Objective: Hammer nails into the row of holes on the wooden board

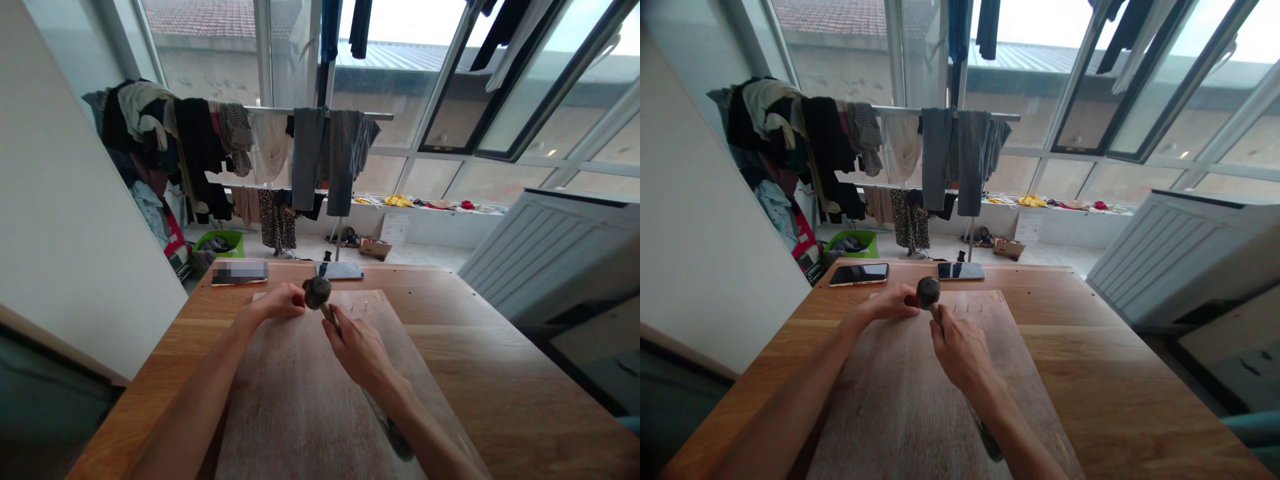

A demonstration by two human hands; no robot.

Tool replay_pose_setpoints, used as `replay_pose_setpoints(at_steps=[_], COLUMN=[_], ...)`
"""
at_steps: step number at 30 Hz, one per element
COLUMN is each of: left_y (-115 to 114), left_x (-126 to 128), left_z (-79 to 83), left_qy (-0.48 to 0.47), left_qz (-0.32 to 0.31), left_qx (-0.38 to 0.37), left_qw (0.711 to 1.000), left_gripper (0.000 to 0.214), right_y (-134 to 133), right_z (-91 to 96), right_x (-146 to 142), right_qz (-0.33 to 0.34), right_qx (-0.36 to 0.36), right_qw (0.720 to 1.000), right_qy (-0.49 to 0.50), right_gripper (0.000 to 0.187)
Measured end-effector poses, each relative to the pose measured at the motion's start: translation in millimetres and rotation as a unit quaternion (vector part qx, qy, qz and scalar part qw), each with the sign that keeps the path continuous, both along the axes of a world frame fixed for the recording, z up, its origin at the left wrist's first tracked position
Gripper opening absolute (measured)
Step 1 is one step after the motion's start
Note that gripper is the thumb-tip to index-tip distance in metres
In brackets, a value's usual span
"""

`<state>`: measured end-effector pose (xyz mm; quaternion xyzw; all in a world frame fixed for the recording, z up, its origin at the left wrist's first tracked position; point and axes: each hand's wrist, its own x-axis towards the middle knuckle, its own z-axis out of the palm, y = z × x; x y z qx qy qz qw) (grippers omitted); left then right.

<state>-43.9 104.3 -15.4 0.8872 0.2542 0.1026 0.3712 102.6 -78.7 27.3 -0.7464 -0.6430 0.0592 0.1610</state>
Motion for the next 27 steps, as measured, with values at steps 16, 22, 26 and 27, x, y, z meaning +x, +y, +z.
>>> replay_pose_setpoints(at_steps=[16,22,26,27], left_y=[1.4,-2.4,-25.8,-36.2], left_x=[0.5,-4.3,7.2,13.5], left_z=[-1.8,17.6,42.4,47.1], left_qy=[0.011,0.025,0.009,0.009], left_qz=[-0.006,0.034,0.003,-0.022], left_qx=[0.031,0.006,0.094,0.124], left_qw=[0.999,0.999,0.996,0.992], left_gripper=[0.006,0.032,0.01,0.008], right_y=[1.3,-36.3,-67.8,-73.2], right_z=[-1.4,-10.0,-23.3,-26.2], right_x=[-4.1,35.9,62.8,66.4], right_qz=[0.012,-0.042,-0.09,-0.1], right_qx=[-0.011,-0.022,-0.06,-0.075], right_qw=[1.0,0.999,0.994,0.991], right_qy=[-0.023,-0.006,-0.036,-0.04], right_gripper=[0.031,0.041,0.042,0.043])
